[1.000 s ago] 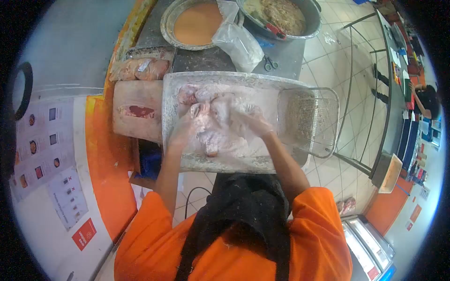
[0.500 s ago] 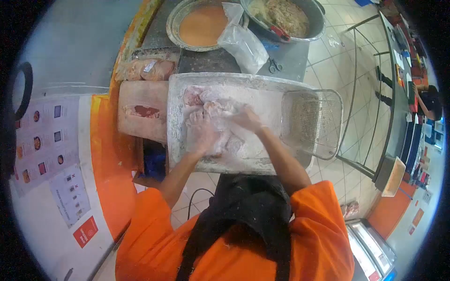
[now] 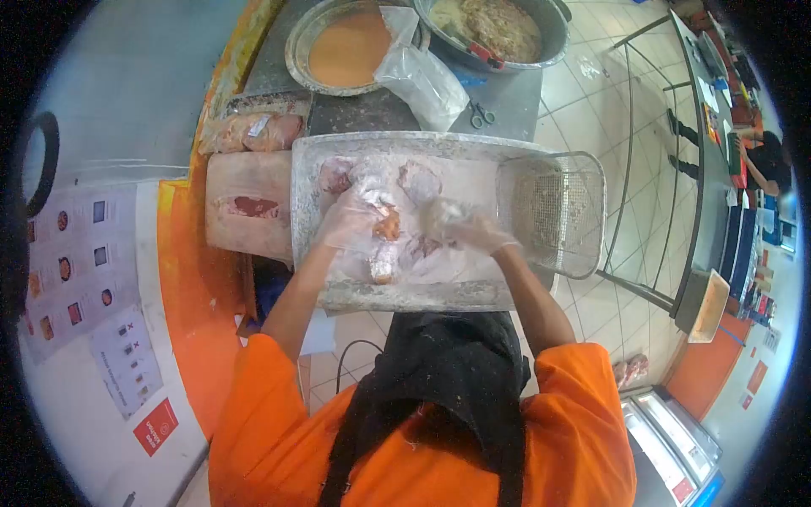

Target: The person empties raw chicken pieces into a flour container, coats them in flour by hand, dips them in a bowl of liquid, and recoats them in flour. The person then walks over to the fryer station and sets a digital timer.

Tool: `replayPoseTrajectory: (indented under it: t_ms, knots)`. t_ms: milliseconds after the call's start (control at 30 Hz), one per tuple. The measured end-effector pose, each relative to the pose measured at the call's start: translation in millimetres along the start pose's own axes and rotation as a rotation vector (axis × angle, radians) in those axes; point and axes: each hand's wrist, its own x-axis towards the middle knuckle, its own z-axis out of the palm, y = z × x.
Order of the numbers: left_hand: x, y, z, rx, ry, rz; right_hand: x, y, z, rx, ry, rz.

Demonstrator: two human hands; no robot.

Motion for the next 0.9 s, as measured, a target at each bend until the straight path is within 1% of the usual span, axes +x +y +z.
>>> replayPoseTrajectory:
  t_ms: [67, 100, 167, 233, 267, 333, 367, 433, 467, 500, 567, 633, 700, 767, 800, 833, 867, 900]
  knots:
    - [-13.5, 4.2, 5.3, -0.549, 0.25, -0.036, 10.0, 20.3, -17.9, -0.022, 0.06, 0.108]
    - [-15.9, 15.7, -3.8, -0.771, 0.294, -0.065, 5.0, 12.2, -18.2, 0.0, 0.066, 0.057]
    - [-18.4, 39.8, -28.9, -0.963, 0.288, -0.207, -6.1, -4.0, -19.5, 0.041, 0.076, -0.044]
    - [-17.6, 69.4, -64.4, -0.895, 0.192, -0.431, 5.3, 7.6, -19.6, 0.117, 0.016, -0.033]
    - [-17.5, 68.8, -68.5, -0.805, 0.185, -0.516, 9.5, 4.4, -20.9, 0.155, -0.014, -0.029]
    - [-18.9, 54.3, -56.6, -0.591, 0.206, -0.631, 16.2, -5.7, -30.5, 0.243, 0.173, 0.043]
    - [-16.5, 39.2, -41.9, -0.457, 0.243, -0.655, 21.1, -12.5, -33.4, 0.287, 0.259, 0.081]
    - [-3.7, -2.1, 0.0, -0.188, 0.318, -0.66, 73.6, 9.4, -37.5, -0.001, 0.187, -0.095]
    - [2.9, -15.1, 16.5, -0.11, 0.348, -0.657, 102.8, 28.3, -32.0, -0.143, 0.156, -0.186]
    - [10.9, -26.9, 31.8, -0.05, 0.376, -0.651, 132.3, 52.5, -9.6, 0.14, 0.108, -0.36]
    - [24.6, -40.8, 52.0, 0.013, 0.432, -0.623, 156.0, 38.5, 33.5, 0.284, 0.009, -0.33]
    - [26.9, -37.4, 45.9, -0.039, 0.486, -0.567, 140.2, -2.8, 57.7, 0.156, -0.041, -0.162]
    - [15.4, -20.8, 15.8, -0.246, 0.525, -0.454, 117.5, -27.5, 64.9, 0.192, -0.04, -0.226]
    - [-8.7, 9.8, -16.7, -0.535, 0.494, -0.32, 95.6, -51.6, 45.2, -0.248, -0.152, -0.036]
    - [-21.3, 19.3, -18.8, -0.983, 0.418, -0.374, 86.8, -56.3, 33.6, -0.474, -0.21, 0.058]
    - [-34.7, 25.3, -17.2, -1.431, 0.326, -0.418, 75.1, -45.5, 15.1, -0.347, -0.206, -0.075]
    - [-61.9, -3.6, 10.8, -1.184, 0.39, -0.309, 65.2, -30.6, -4.0, -0.219, -0.198, -0.209]
    - [-58.5, 5.9, 0.3, -1.119, 0.39, -0.493, 65.4, -14.7, -9.5, -0.121, -0.129, -0.129]
